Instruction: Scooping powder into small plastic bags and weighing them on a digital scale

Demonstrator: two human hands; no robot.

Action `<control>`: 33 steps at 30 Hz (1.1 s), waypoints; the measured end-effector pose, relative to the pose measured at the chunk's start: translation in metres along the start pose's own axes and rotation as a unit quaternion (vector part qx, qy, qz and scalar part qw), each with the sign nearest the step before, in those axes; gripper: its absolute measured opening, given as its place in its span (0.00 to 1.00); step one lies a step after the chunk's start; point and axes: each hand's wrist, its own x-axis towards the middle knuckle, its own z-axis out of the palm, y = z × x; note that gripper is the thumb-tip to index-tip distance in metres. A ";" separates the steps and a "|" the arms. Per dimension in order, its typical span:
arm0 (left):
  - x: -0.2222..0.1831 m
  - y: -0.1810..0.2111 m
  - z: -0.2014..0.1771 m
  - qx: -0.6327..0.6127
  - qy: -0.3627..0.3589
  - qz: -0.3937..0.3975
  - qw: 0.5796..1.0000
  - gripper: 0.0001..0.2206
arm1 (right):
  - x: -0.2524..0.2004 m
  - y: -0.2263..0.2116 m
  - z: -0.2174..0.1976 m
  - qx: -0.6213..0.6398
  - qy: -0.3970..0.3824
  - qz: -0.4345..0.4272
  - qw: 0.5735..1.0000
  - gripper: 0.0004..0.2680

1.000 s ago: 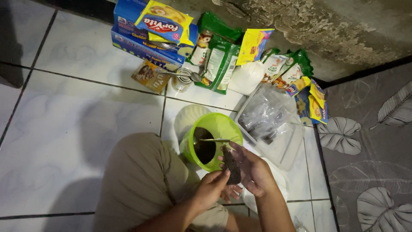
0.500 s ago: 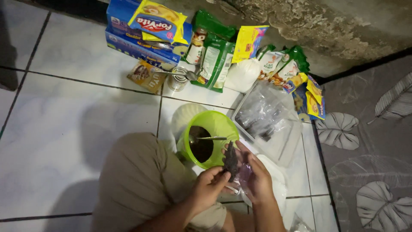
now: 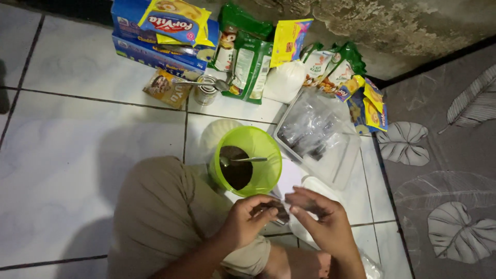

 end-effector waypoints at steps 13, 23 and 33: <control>-0.016 -0.029 0.007 0.054 -0.018 -0.096 0.994 0.17 | -0.028 0.028 -0.045 -0.029 0.058 0.049 0.997 0.11; -0.052 -0.040 0.025 0.634 -0.253 0.209 0.700 0.18 | 0.026 0.127 -0.057 0.058 0.141 0.209 0.966 0.12; -0.050 -0.051 0.025 0.609 -0.218 0.233 0.726 0.17 | 0.078 0.205 -0.014 0.281 0.126 0.248 0.918 0.10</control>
